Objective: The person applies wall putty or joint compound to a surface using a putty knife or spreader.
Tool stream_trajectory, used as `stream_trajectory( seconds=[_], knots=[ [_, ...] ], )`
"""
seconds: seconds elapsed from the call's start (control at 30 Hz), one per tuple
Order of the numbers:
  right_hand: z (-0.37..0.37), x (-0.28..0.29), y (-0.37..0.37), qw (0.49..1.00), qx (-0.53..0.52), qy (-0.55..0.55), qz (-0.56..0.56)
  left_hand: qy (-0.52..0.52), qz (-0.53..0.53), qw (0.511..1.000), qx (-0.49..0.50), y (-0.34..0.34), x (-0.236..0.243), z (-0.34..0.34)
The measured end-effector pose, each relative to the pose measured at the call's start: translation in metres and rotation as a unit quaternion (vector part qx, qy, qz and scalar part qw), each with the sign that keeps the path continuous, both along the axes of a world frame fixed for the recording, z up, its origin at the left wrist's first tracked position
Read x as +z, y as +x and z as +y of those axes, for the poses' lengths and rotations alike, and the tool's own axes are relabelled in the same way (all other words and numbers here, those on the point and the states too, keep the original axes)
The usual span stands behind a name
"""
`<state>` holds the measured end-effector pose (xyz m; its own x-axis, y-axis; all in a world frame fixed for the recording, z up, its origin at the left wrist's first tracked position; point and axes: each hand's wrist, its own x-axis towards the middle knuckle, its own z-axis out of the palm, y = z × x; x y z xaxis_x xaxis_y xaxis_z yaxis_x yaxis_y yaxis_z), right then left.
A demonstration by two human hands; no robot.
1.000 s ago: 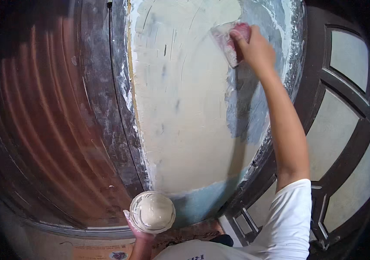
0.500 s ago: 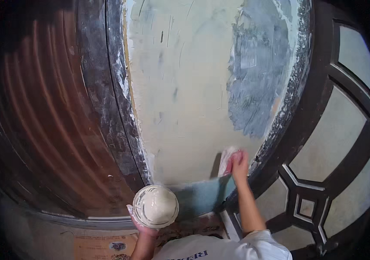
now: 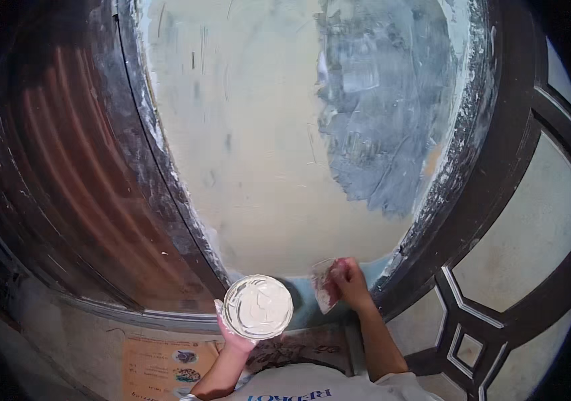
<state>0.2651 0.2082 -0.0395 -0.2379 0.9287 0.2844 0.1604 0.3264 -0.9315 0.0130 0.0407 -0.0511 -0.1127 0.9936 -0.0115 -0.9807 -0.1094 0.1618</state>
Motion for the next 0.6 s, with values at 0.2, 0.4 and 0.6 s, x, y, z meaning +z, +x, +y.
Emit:
stream_trajectory(
  seconds=[0.2, 0.4, 0.6],
  knots=[
    [0.002, 0.008, 0.026, 0.996, 0.078, -0.047, -0.013, -0.017, 0.038, 0.999, -0.019, 0.051, -0.009, -0.001],
    [0.007, 0.001, 0.052, 0.985, 0.129, -0.091, 0.074, -0.016, 0.033, 0.999, -0.032, 0.088, -0.027, -0.014],
    [0.017, -0.003, 0.060, 0.984, 0.133, -0.116, 0.020, -0.048, 0.072, 0.996, 0.018, 0.114, -0.008, -0.013]
  ],
)
